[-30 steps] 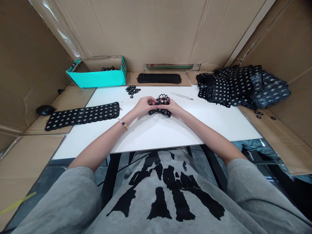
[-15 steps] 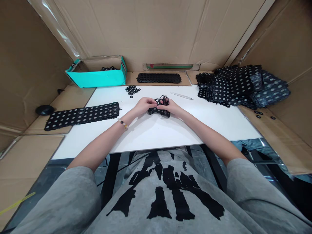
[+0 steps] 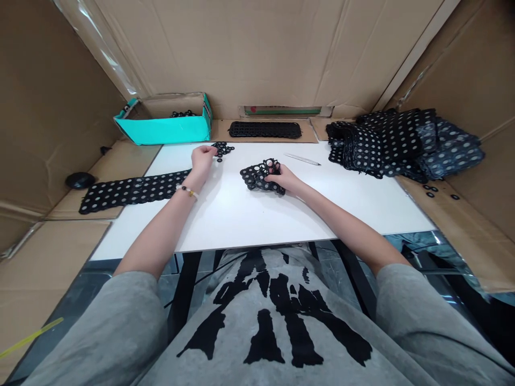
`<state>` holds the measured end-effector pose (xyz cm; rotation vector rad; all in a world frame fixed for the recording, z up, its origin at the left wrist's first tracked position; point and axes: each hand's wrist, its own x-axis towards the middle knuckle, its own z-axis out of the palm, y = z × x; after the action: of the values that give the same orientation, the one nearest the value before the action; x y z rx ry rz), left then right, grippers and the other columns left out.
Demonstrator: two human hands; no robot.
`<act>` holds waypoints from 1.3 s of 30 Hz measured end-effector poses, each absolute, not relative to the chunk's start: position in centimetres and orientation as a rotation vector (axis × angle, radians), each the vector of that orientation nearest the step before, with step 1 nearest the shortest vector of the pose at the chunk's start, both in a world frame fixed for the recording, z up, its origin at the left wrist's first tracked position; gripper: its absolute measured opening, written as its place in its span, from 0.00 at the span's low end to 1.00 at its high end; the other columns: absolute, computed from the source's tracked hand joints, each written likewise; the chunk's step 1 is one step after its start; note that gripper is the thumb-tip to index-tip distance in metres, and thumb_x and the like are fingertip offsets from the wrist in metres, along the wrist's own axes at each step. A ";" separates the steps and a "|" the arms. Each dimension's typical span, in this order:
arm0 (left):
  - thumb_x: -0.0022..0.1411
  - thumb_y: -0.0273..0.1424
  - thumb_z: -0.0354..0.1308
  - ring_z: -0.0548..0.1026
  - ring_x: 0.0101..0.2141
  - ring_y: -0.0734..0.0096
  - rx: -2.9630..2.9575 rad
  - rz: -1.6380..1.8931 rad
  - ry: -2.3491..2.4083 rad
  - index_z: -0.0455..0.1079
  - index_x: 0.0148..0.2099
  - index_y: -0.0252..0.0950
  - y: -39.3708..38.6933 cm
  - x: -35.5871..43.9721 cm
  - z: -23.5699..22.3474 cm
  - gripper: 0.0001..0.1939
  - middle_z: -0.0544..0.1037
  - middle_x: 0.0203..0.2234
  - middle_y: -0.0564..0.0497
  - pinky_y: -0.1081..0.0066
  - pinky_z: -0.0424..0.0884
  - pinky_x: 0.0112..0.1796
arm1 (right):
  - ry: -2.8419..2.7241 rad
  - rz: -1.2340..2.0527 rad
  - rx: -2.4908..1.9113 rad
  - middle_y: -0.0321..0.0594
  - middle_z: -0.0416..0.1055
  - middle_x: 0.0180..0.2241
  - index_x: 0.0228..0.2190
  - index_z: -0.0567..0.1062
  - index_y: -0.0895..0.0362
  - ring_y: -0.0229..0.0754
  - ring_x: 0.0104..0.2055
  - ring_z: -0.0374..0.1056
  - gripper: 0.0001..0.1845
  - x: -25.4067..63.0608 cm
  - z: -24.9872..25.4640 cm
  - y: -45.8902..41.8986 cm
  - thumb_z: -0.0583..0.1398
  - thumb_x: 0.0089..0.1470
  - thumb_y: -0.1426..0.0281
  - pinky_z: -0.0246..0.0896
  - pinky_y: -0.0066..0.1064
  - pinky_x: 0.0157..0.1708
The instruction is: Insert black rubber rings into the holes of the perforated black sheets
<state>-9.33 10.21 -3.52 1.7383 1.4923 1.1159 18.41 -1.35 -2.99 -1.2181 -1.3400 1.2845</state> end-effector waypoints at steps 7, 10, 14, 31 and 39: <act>0.62 0.30 0.64 0.72 0.45 0.56 1.946 0.999 1.941 0.80 0.39 0.33 7.7 -9.3 -2.1 0.07 0.82 0.40 0.42 0.58 0.64 0.48 | -1.313 1.298 -1.181 0.30 0.69 0.33 0.34 0.68 0.53 0.40 0.39 0.65 0.21 18.3 -3.0 -1.3 0.65 0.33 0.70 0.64 0.36 0.49; 0.62 0.30 0.65 0.69 0.48 0.49 2.064 0.862 1.933 0.81 0.39 0.33 7.2 -8.9 -1.9 0.07 0.81 0.37 0.40 0.55 0.63 0.50 | -1.261 1.327 -1.157 0.29 0.70 0.33 0.36 0.68 0.53 0.40 0.39 0.66 0.24 18.2 -3.0 -1.3 0.65 0.32 0.72 0.64 0.37 0.50; 0.63 0.33 0.63 0.69 0.50 0.46 2.238 0.850 1.794 0.81 0.41 0.33 6.8 -8.1 -1.7 0.09 0.81 0.41 0.39 0.54 0.63 0.52 | -1.192 1.345 -1.153 0.31 0.72 0.35 0.35 0.67 0.54 0.40 0.41 0.67 0.25 18.1 -3.0 -1.1 0.65 0.30 0.74 0.63 0.38 0.51; 0.57 0.41 0.68 0.74 0.39 0.59 2.403 0.821 1.089 0.75 0.39 0.37 1.1 -1.1 -1.1 0.14 0.79 0.34 0.49 0.61 0.68 0.44 | -1.211 1.323 -1.063 0.31 0.71 0.34 0.36 0.68 0.54 0.41 0.41 0.69 0.24 18.3 -3.1 -1.1 0.67 0.32 0.70 0.65 0.38 0.51; 0.52 0.38 0.67 0.74 0.36 0.62 2.093 0.844 1.124 0.80 0.36 0.36 1.4 -0.7 -1.0 0.12 0.81 0.35 0.48 0.63 0.68 0.41 | -1.181 1.361 -1.047 0.29 0.72 0.33 0.34 0.67 0.52 0.40 0.39 0.68 0.21 18.2 -3.4 -1.1 0.66 0.34 0.71 0.67 0.37 0.51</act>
<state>-0.69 1.40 -1.04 2.0929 1.1238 0.8444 18.19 -1.06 -3.43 -1.0468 -1.1809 1.3608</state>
